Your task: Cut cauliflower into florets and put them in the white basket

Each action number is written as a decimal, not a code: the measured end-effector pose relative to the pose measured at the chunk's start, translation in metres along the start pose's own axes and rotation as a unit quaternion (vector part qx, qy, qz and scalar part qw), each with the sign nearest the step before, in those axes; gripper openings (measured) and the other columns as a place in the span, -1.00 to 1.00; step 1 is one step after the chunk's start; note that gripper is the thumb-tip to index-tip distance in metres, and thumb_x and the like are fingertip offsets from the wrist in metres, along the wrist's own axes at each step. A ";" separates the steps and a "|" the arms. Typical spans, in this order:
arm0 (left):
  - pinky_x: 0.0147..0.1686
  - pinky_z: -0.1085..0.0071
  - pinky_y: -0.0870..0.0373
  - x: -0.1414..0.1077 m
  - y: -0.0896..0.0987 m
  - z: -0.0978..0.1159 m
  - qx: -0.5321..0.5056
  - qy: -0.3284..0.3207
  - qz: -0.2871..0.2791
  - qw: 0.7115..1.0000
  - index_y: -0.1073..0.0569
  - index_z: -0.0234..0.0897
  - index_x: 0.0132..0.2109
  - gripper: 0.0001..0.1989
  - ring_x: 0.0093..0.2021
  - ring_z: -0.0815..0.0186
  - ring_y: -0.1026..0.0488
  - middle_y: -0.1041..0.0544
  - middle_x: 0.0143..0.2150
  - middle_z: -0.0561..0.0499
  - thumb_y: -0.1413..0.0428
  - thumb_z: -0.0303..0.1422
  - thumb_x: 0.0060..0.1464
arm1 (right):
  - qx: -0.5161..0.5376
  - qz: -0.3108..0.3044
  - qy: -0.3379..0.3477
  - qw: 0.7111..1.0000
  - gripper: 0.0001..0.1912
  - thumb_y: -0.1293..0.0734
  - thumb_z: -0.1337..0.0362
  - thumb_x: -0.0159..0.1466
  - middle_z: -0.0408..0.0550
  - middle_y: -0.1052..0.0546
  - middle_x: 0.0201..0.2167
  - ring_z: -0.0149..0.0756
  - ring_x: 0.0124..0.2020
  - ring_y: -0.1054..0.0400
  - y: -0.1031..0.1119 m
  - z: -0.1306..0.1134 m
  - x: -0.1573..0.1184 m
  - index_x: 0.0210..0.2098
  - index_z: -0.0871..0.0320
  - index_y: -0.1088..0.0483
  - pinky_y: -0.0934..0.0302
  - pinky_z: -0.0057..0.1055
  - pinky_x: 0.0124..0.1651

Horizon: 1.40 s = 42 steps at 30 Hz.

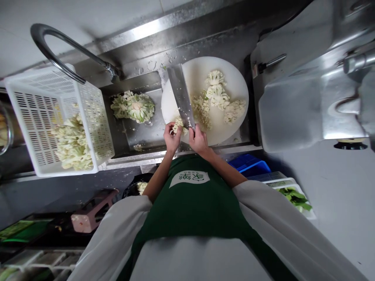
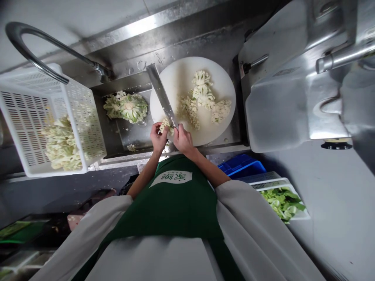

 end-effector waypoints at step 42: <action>-0.10 0.32 -0.42 0.004 -0.014 -0.010 0.122 -0.148 -0.030 0.981 -0.46 -0.21 -0.04 -0.62 -0.16 0.22 -0.45 -0.49 -0.18 -0.01 -0.32 -0.37 -0.03 | -0.208 -0.088 0.064 0.972 -0.52 0.07 0.29 0.51 0.17 -0.56 -0.09 -0.15 -0.21 -0.48 0.024 0.005 -0.012 0.25 0.20 -0.29 -0.20 -0.33 -0.14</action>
Point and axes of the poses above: each hand's wrist, its own x-axis towards the middle knuckle, its own y-axis out of the back of the hand, z = x × y, the point moved 4 cm from there along x, towards the middle knuckle
